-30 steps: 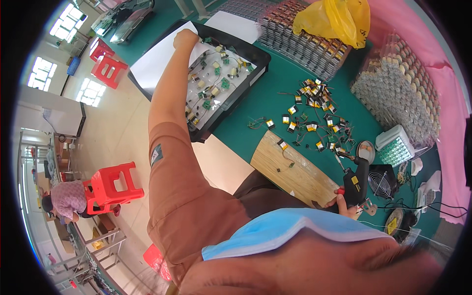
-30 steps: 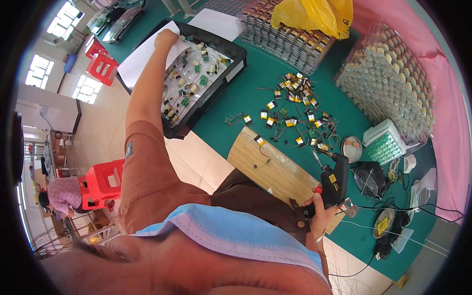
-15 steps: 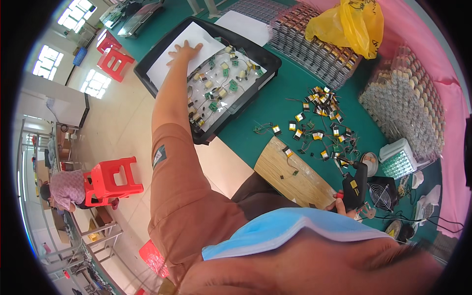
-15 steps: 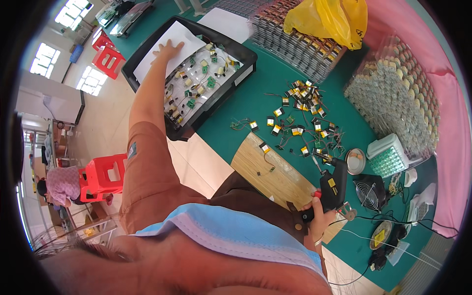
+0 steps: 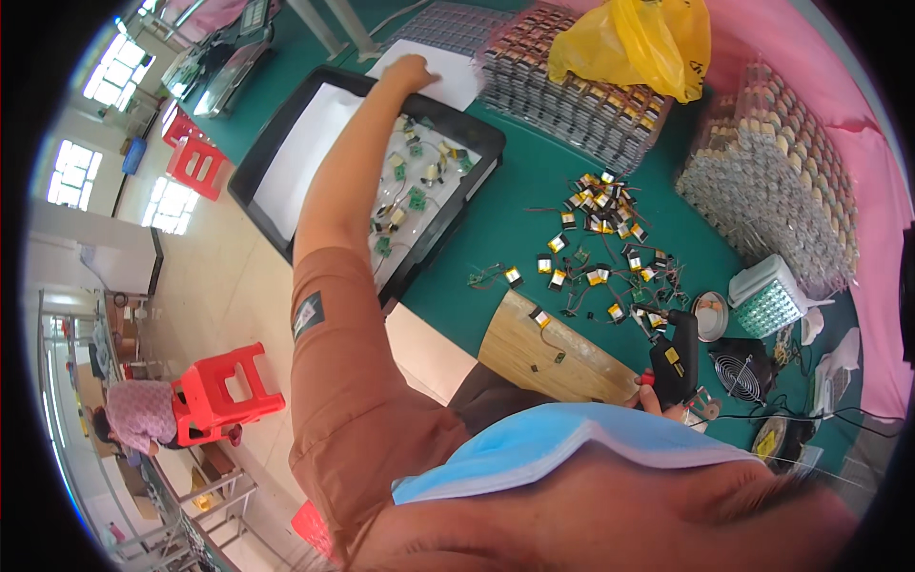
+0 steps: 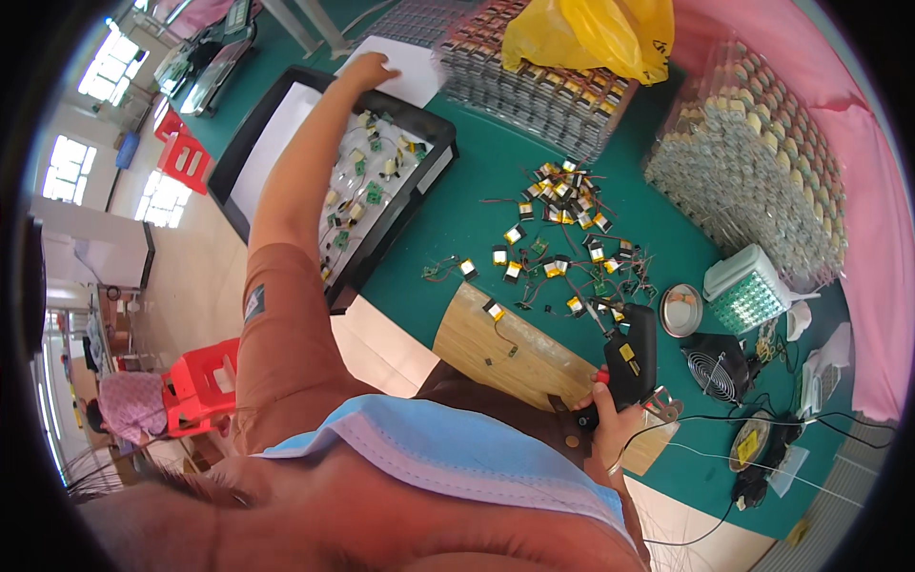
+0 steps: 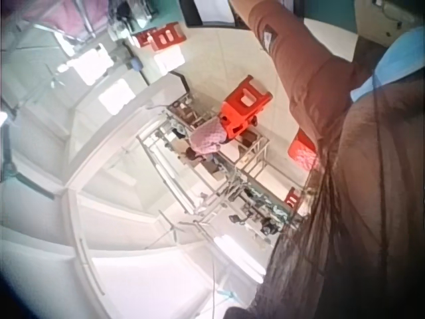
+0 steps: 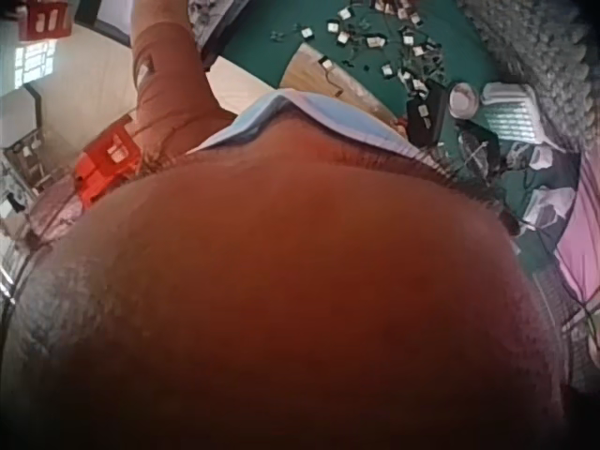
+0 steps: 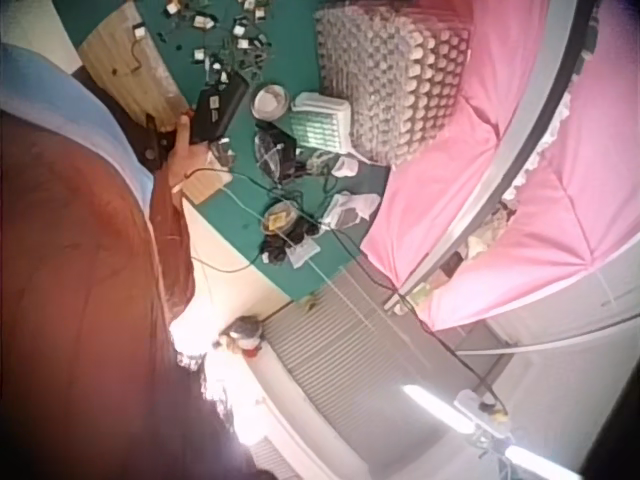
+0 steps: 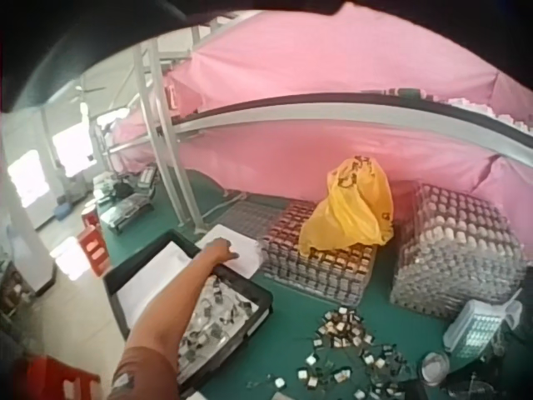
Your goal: Applying glue to small circuit boards and batteries, and organizing them into protective plastic trays on an assembly line.
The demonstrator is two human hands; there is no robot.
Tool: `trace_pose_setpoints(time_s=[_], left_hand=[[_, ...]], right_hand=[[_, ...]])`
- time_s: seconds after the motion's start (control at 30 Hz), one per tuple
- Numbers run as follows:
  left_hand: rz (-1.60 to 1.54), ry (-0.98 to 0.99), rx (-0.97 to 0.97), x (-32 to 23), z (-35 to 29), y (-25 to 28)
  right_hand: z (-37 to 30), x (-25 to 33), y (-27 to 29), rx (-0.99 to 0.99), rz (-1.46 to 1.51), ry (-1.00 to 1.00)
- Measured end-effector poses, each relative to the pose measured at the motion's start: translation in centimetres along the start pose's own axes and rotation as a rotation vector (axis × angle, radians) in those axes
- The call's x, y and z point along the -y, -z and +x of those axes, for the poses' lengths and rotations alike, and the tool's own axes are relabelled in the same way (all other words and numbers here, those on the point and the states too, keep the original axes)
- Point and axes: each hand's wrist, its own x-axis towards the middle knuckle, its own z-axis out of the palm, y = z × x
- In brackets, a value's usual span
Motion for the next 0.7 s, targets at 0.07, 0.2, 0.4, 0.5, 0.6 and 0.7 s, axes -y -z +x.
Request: trace_pose_setpoints(time_s=[0.07,0.2,0.4,0.5,0.6,0.7], left_hand=[[0.088,-0.065,0.24,-1.9,2.8,-2.0],[0.044,0.166,0.52,-4.8,4.4,-4.5],[0.191,0.09,0.458,-4.4,4.6,-3.6],[0.222,0.09,0.375,-6.3,4.4,-3.2],[0.263,0.114,0.376,-5.7,4.3,-2.8],[0.277,0.092,0.359,-5.6,4.1,-3.2]], right_hand=[[-0.1,0.3,-0.3,-0.031,0.041,0.005],[-0.4,1.4,-0.1,-0.089,0.047,0.0],[0.3,0.9,0.2,-0.151,0.079,0.0],[1.2,-0.1,1.0,-0.106,0.063,-0.008],[0.9,0.3,0.5,-0.086,0.051,-0.026],[0.9,1.1,-0.1,-0.128,0.087,0.001]])
